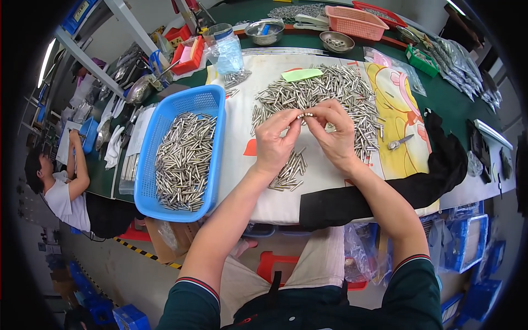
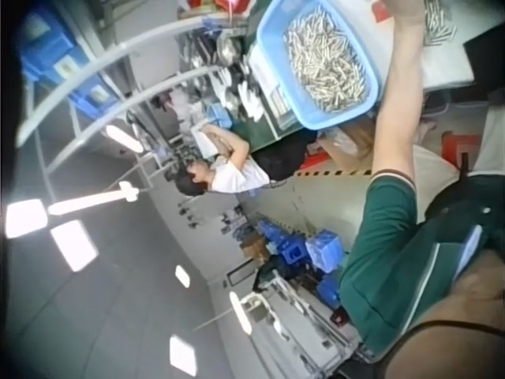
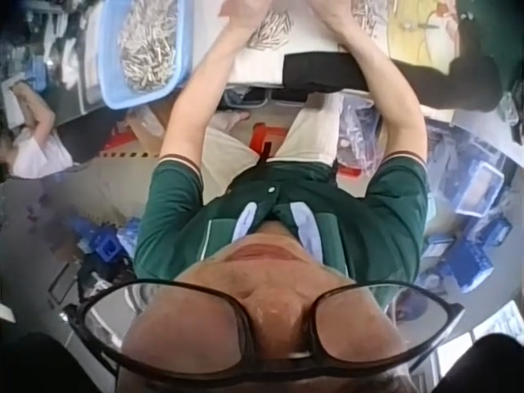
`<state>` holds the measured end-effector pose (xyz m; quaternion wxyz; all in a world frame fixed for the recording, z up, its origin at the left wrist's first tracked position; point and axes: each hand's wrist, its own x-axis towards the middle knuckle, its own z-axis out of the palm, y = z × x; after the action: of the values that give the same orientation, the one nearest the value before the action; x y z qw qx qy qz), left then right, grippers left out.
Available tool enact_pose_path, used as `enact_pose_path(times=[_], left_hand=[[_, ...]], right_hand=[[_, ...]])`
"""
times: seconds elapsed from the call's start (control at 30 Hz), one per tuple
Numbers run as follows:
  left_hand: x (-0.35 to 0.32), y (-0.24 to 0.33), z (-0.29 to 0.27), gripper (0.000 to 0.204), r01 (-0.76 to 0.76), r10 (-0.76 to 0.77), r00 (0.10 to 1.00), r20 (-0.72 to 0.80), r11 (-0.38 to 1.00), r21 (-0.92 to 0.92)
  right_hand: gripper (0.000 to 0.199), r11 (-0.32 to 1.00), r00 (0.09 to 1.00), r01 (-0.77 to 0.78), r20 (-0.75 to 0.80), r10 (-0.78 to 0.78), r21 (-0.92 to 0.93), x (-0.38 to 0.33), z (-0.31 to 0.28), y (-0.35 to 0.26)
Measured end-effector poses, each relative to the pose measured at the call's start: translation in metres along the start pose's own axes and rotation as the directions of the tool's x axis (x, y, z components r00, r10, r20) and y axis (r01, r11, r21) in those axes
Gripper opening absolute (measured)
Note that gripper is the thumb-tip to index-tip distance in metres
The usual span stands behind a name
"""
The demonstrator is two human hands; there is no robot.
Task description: Sorting small metal pins and grouping them on a workbench at a manufacturing facility.
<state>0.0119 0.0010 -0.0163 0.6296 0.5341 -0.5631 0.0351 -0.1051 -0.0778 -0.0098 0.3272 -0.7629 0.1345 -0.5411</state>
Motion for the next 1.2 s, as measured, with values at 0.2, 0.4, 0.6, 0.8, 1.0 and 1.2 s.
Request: enact_pose_path(times=[0.2, 0.4, 0.6, 0.8, 1.0, 1.2], left_hand=[[-0.0009, 0.0033, -0.0002, 0.018, -0.001, 0.001, 1.0, 0.0, 1.0, -0.005], [-0.0022, 0.0054, 0.0019, 0.019, 0.082, -0.082, 0.997, 0.004, 0.994, -0.066], [-0.0051, 0.0059, 0.0019, 0.018, 0.136, -0.136, 0.991, 0.005, 0.983, -0.126], [-0.0043, 0.0047, 0.0003, 0.021, -0.057, 0.058, 0.998, -0.021, 0.998, 0.032], [-0.0031, 0.0034, -0.0015, 0.023, -0.156, 0.158, 0.987, -0.015, 0.982, 0.102], [-0.0025, 0.0047, -0.0021, 0.022, -0.168, 0.169, 0.986, -0.002, 0.983, 0.078]], right_hand=[[0.018, 0.998, 0.998, -0.06, 0.002, 0.06, 0.024, -0.0017, -0.001, -0.0047], [0.012, 0.996, 0.997, -0.076, 0.013, 0.075, 0.056, -0.003, -0.0011, -0.0034], [0.01, 0.993, 0.992, -0.111, 0.067, 0.108, 0.044, -0.001, -0.0031, -0.0069], [0.011, 0.993, 0.996, -0.086, 0.02, 0.084, 0.083, -0.0019, -0.0019, -0.0041], [0.013, 0.995, 0.997, -0.071, 0.024, 0.069, 0.074, -0.002, -0.0022, -0.0065], [0.011, 0.996, 0.999, -0.042, 0.017, 0.041, 0.075, -0.0016, -0.0035, -0.0067]])
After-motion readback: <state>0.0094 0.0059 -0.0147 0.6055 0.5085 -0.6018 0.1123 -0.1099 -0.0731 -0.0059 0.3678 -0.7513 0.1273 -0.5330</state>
